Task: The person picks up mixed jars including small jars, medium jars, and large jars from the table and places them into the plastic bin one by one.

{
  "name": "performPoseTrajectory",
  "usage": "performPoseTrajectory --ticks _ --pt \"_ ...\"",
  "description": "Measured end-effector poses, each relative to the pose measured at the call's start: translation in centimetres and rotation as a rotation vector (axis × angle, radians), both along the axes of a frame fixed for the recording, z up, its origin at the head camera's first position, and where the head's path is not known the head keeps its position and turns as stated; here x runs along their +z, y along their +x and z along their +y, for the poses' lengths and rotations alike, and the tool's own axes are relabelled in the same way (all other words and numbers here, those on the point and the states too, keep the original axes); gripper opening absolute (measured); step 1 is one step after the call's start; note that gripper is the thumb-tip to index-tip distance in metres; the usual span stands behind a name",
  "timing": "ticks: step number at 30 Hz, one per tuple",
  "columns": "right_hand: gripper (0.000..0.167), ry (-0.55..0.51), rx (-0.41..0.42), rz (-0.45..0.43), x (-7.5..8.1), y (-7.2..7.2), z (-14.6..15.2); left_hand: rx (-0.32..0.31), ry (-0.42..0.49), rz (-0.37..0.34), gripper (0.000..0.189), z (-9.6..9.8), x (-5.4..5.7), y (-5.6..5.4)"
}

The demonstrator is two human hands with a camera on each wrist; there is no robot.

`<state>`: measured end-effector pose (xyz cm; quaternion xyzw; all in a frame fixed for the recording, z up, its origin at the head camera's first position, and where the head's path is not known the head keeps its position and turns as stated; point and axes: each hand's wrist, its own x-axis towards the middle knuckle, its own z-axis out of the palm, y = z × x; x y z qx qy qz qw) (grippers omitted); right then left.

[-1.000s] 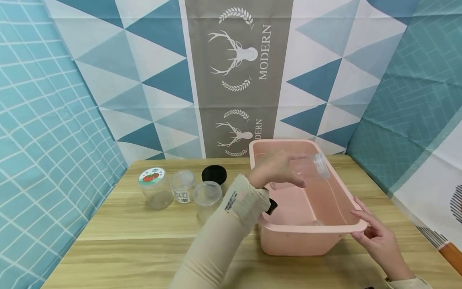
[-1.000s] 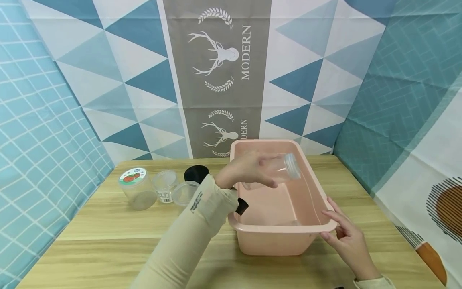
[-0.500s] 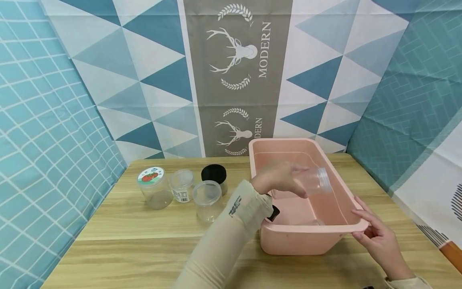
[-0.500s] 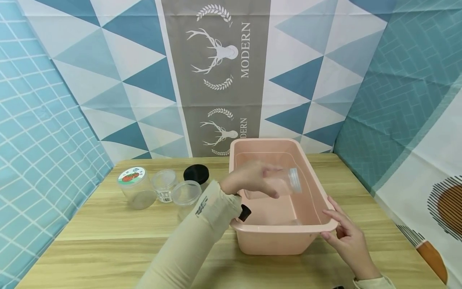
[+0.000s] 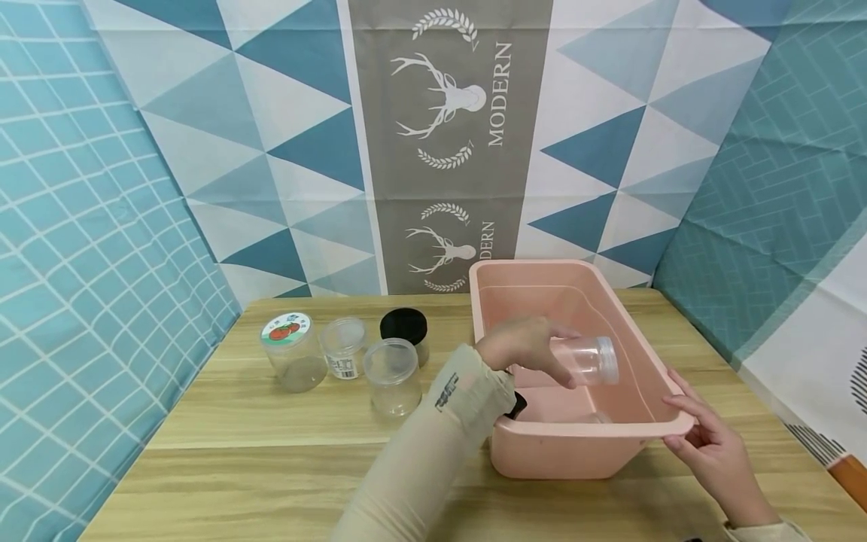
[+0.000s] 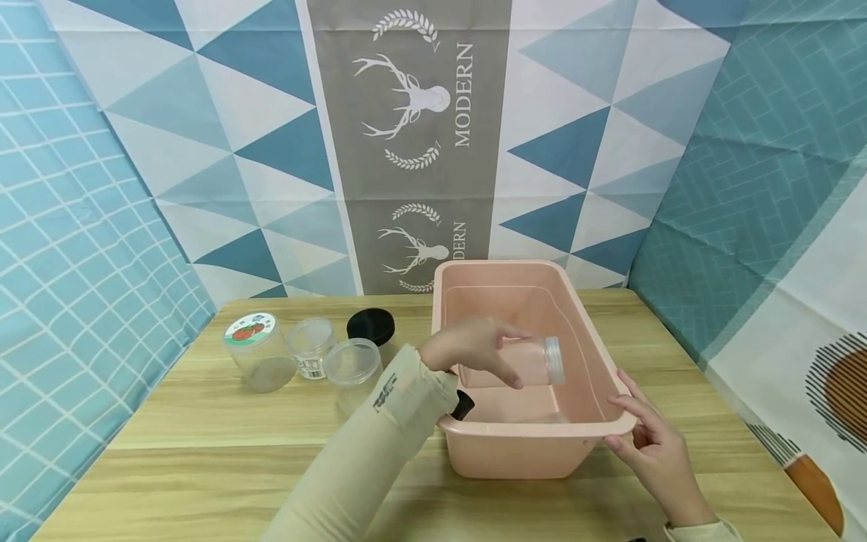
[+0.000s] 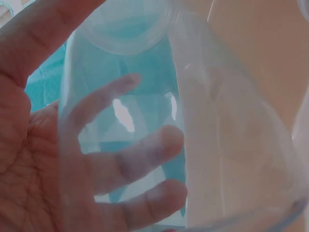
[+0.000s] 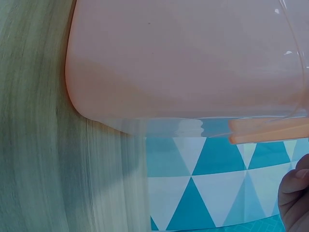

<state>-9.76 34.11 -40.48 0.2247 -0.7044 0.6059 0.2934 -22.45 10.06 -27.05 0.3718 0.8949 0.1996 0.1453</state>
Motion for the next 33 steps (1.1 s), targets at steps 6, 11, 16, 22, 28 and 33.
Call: performPoseTrajectory --ticks 6,11,16,22,28,33 --pt "0.041 -0.010 -0.001 -0.001 0.07 0.04 -0.11 0.010 -0.034 -0.026 0.069 0.05 0.05 0.11" --pt "0.041 -0.005 -0.019 -0.003 0.16 0.09 -0.20 0.015 -0.046 -0.024 0.069 0.12 0.01 0.06" --pt "0.040 -0.010 -0.002 0.005 0.11 0.06 -0.14 0.020 -0.058 -0.025 0.068 0.17 0.12 0.14" --pt "0.040 -0.010 0.002 0.010 0.03 -0.01 -0.14 0.022 -0.053 -0.043 0.067 0.23 0.09 0.11" --pt "0.040 -0.035 0.049 0.026 -0.18 -0.17 -0.16 0.014 -0.070 -0.035 0.066 0.30 -0.05 0.05" --pt "0.039 -0.040 0.077 0.054 -0.30 -0.33 -0.02 -0.003 0.021 -0.070 0.067 0.16 0.43 0.06"
